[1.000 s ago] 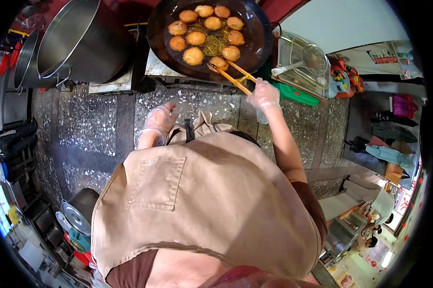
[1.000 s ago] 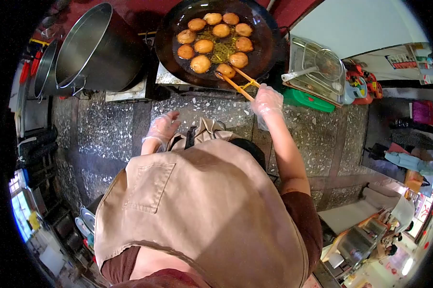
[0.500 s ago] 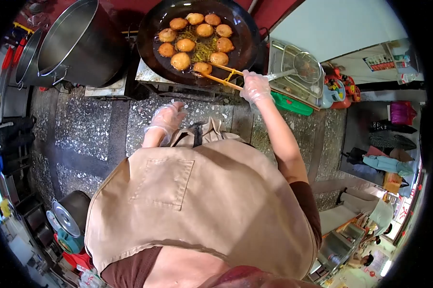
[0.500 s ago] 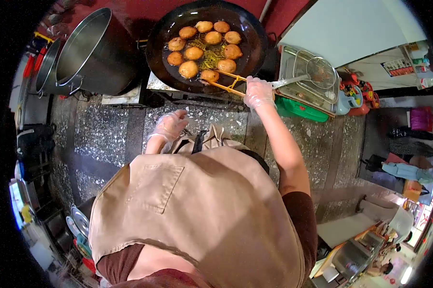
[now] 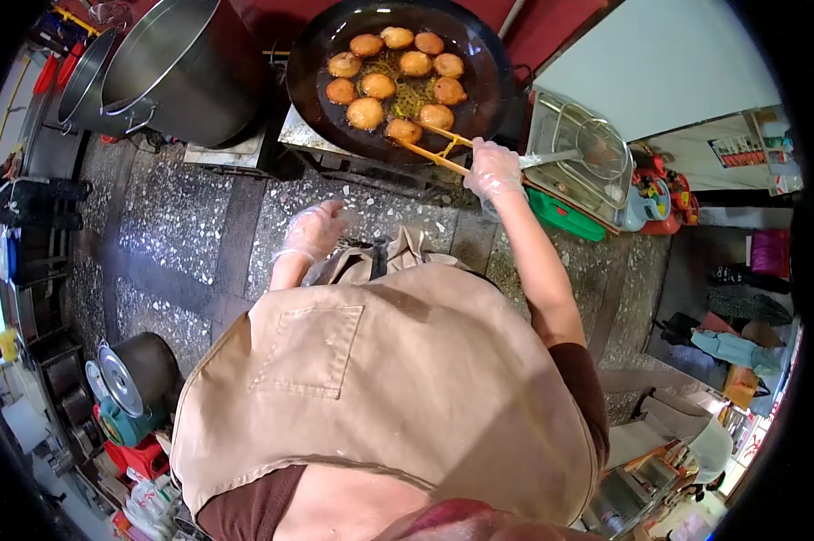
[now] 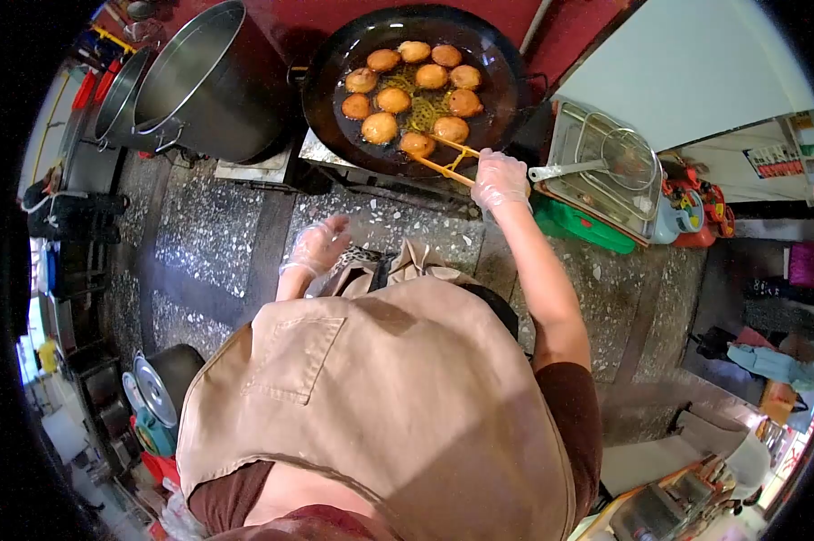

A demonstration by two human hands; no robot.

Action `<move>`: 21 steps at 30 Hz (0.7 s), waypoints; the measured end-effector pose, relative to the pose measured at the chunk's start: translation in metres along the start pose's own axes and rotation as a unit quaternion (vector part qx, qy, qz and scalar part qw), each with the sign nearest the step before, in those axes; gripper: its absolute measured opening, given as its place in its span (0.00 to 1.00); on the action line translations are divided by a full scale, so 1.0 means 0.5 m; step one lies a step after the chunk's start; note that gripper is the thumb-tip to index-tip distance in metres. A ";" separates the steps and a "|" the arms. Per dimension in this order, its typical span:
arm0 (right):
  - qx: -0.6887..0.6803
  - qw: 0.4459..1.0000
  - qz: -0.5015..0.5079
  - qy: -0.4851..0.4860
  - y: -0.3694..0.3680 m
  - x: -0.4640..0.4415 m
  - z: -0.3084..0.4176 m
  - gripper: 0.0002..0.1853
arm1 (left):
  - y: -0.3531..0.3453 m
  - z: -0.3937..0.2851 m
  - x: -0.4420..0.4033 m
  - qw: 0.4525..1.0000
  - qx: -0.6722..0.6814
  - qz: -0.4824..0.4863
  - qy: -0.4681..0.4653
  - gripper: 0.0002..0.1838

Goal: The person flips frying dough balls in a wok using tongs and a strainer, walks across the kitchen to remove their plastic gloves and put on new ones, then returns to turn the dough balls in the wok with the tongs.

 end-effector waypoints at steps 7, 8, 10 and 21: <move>-0.008 1.000 -0.017 -0.018 -0.001 0.003 0.002 0.19 | -0.025 0.031 0.002 0.999 -0.033 0.017 -0.014 0.20; -0.005 1.000 -0.012 -0.019 0.001 0.003 0.004 0.18 | -0.021 0.030 0.000 0.999 -0.047 0.016 -0.016 0.20; -0.002 1.000 -0.007 -0.022 0.000 0.003 0.005 0.18 | -0.016 0.025 -0.004 0.998 -0.062 0.017 -0.018 0.20; 0.015 0.999 -0.035 -0.014 -0.004 -0.001 0.009 0.17 | -0.007 0.009 -0.015 0.999 -0.022 0.014 -0.039 0.20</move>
Point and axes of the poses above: each hand's wrist, its own x-axis away from the middle knuckle, its own y-axis out of the back of the hand, z = x × y, the point moved 6 cm from there along -x, towards the middle knuckle, and after that the axes turned 5 degrees about x, right-handed, at the moved point
